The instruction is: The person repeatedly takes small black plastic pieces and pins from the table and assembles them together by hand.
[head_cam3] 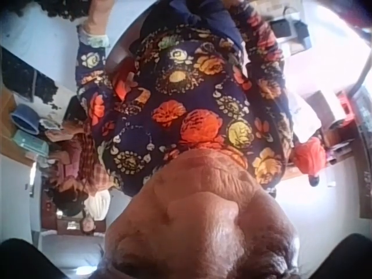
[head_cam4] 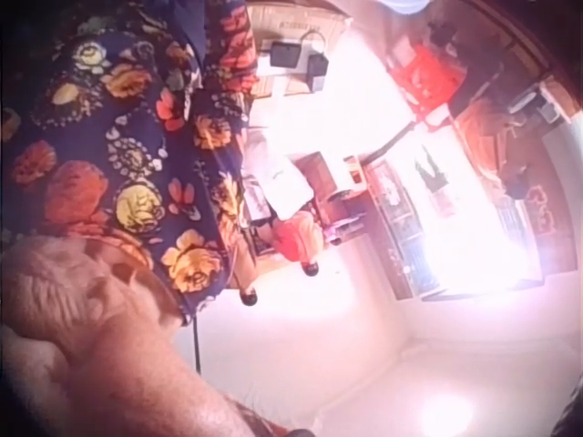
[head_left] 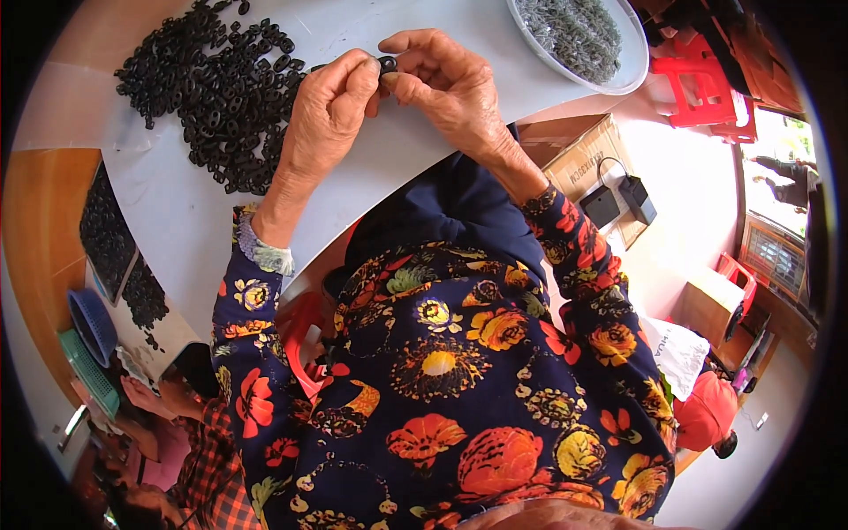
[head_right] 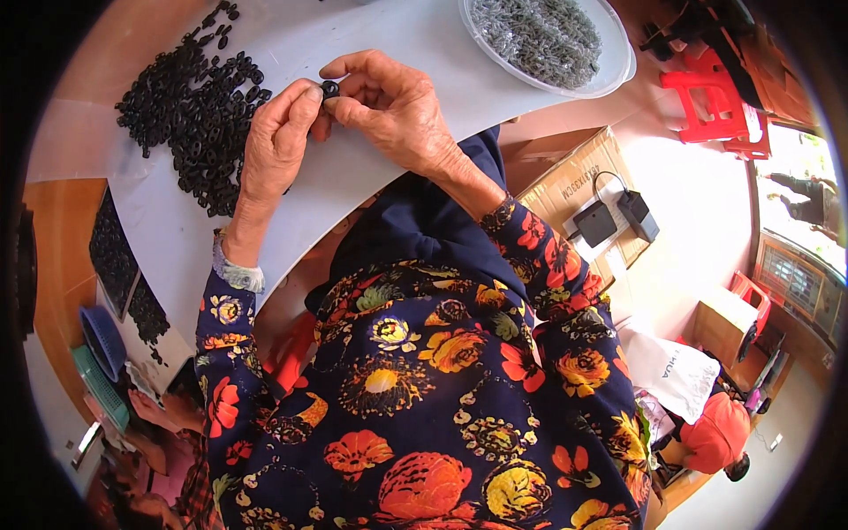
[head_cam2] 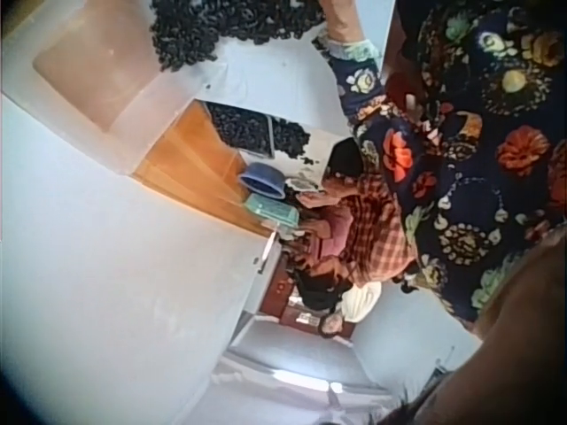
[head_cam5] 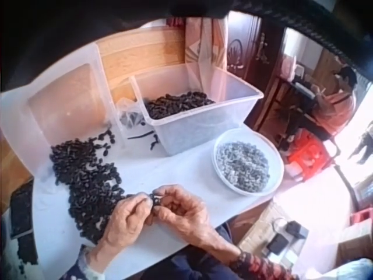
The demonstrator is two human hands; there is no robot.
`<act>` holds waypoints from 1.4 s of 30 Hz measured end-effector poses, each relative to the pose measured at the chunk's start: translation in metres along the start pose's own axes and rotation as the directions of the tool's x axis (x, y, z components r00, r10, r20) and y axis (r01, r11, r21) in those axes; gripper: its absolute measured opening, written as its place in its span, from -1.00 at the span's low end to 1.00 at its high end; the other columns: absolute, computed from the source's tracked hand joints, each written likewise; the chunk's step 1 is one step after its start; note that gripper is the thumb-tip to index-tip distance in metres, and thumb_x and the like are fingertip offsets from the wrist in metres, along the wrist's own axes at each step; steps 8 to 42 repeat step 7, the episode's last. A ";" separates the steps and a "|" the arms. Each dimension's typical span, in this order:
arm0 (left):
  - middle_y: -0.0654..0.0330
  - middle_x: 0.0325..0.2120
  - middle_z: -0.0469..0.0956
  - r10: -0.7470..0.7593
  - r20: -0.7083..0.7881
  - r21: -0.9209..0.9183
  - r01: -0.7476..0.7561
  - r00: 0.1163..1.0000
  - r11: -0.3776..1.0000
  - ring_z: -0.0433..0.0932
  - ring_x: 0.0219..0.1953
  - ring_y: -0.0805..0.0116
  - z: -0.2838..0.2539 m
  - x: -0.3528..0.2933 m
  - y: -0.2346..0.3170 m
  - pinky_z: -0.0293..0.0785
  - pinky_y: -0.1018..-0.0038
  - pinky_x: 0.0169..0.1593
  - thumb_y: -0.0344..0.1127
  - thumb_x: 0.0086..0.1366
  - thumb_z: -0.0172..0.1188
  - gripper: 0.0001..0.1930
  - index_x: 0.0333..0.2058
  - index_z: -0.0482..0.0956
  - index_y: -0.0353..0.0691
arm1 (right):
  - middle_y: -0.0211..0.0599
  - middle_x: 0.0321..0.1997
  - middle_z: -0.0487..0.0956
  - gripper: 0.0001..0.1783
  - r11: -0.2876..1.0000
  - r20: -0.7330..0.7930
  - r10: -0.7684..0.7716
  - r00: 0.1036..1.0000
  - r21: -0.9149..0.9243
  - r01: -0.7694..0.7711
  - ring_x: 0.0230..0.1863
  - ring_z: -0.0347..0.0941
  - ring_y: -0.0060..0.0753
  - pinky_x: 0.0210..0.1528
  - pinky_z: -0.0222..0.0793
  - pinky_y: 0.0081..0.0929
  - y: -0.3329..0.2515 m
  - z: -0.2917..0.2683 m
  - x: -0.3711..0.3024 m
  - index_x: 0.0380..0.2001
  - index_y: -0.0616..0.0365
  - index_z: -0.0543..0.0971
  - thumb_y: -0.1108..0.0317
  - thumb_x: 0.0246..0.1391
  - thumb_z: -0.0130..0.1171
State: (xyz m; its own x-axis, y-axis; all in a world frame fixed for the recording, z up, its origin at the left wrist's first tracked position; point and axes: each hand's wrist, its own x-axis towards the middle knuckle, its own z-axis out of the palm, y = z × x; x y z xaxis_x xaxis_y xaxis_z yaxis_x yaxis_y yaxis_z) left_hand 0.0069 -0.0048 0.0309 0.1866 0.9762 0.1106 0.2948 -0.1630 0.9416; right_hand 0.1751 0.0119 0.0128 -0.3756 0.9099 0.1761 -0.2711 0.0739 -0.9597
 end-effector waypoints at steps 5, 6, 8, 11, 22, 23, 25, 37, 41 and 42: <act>0.30 -0.70 0.34 -0.024 0.076 0.023 0.023 0.997 0.999 0.25 -0.60 0.57 -0.006 0.002 0.005 0.23 0.58 -0.48 -0.17 0.36 -0.05 -0.68 -0.46 0.40 -0.30 | -0.39 -0.45 0.53 -0.69 1.000 0.043 0.023 0.999 -0.004 -0.023 -0.34 0.51 -0.64 -0.22 0.43 -0.65 0.002 -0.002 0.000 -0.08 0.34 0.42 0.58 0.07 0.09; 0.30 -0.70 0.34 -0.036 0.074 0.022 0.034 0.997 0.999 0.25 -0.59 0.56 -0.006 0.002 0.007 0.23 0.57 -0.48 -0.17 0.36 -0.05 -0.69 -0.45 0.42 -0.29 | -0.39 -0.45 0.53 -0.68 0.999 0.047 0.041 0.998 -0.027 -0.040 -0.33 0.52 -0.62 -0.22 0.43 -0.65 0.003 -0.003 0.000 -0.07 0.33 0.42 0.57 0.07 0.09; 0.30 -0.69 0.34 -0.045 0.072 0.020 0.044 0.996 0.999 0.25 -0.59 0.56 -0.006 0.001 0.007 0.24 0.56 -0.48 -0.17 0.36 -0.04 -0.70 -0.44 0.43 -0.29 | -0.38 -0.44 0.53 -0.67 0.997 0.058 0.039 0.998 -0.062 -0.035 -0.27 0.57 -0.50 -0.18 0.46 -0.63 0.002 -0.004 0.000 -0.05 0.33 0.41 0.57 0.07 0.09; 0.30 -0.69 0.34 -0.045 0.072 0.020 0.044 0.996 0.999 0.25 -0.59 0.56 -0.006 0.001 0.007 0.24 0.56 -0.48 -0.17 0.36 -0.04 -0.70 -0.44 0.43 -0.29 | -0.38 -0.44 0.53 -0.67 0.997 0.058 0.039 0.998 -0.062 -0.035 -0.27 0.57 -0.50 -0.18 0.46 -0.63 0.002 -0.004 0.000 -0.05 0.33 0.41 0.57 0.07 0.09; 0.30 -0.69 0.34 -0.045 0.072 0.020 0.044 0.996 0.999 0.25 -0.59 0.56 -0.006 0.001 0.007 0.24 0.56 -0.48 -0.17 0.36 -0.04 -0.70 -0.44 0.43 -0.29 | -0.38 -0.44 0.53 -0.67 0.997 0.058 0.039 0.998 -0.062 -0.035 -0.27 0.57 -0.50 -0.18 0.46 -0.63 0.002 -0.004 0.000 -0.05 0.33 0.41 0.57 0.07 0.09; 0.30 -0.69 0.34 -0.045 0.072 0.020 0.044 0.996 0.999 0.25 -0.59 0.56 -0.006 0.001 0.007 0.24 0.56 -0.48 -0.17 0.36 -0.04 -0.70 -0.44 0.43 -0.29 | -0.38 -0.44 0.53 -0.67 0.997 0.058 0.039 0.998 -0.062 -0.035 -0.27 0.57 -0.50 -0.18 0.46 -0.63 0.002 -0.004 0.000 -0.05 0.33 0.41 0.57 0.07 0.09; 0.30 -0.69 0.34 -0.045 0.072 0.020 0.044 0.996 0.999 0.25 -0.59 0.56 -0.006 0.001 0.007 0.24 0.56 -0.48 -0.17 0.36 -0.04 -0.70 -0.44 0.43 -0.29 | -0.38 -0.44 0.53 -0.67 0.997 0.058 0.039 0.998 -0.062 -0.035 -0.27 0.57 -0.50 -0.18 0.46 -0.63 0.002 -0.004 0.000 -0.05 0.33 0.41 0.57 0.07 0.09; 0.30 -0.69 0.34 -0.045 0.072 0.020 0.044 0.996 0.999 0.25 -0.59 0.56 -0.006 0.001 0.007 0.24 0.56 -0.48 -0.17 0.36 -0.04 -0.70 -0.44 0.43 -0.29 | -0.38 -0.44 0.53 -0.67 0.997 0.058 0.039 0.998 -0.062 -0.035 -0.27 0.57 -0.50 -0.18 0.46 -0.63 0.002 -0.004 0.000 -0.05 0.33 0.41 0.57 0.07 0.09; 0.30 -0.69 0.34 -0.045 0.072 0.020 0.044 0.996 0.999 0.25 -0.59 0.56 -0.006 0.001 0.007 0.24 0.56 -0.48 -0.17 0.36 -0.04 -0.70 -0.44 0.43 -0.29 | -0.38 -0.44 0.53 -0.67 0.997 0.058 0.039 0.998 -0.062 -0.035 -0.27 0.57 -0.50 -0.18 0.46 -0.63 0.002 -0.004 0.000 -0.05 0.33 0.41 0.57 0.07 0.09; 0.30 -0.69 0.34 -0.045 0.072 0.020 0.044 0.996 0.999 0.25 -0.59 0.56 -0.006 0.001 0.007 0.24 0.56 -0.48 -0.17 0.36 -0.04 -0.70 -0.44 0.43 -0.29 | -0.38 -0.44 0.53 -0.67 0.997 0.058 0.039 0.998 -0.062 -0.035 -0.27 0.57 -0.50 -0.18 0.46 -0.63 0.002 -0.004 0.000 -0.05 0.33 0.41 0.57 0.07 0.09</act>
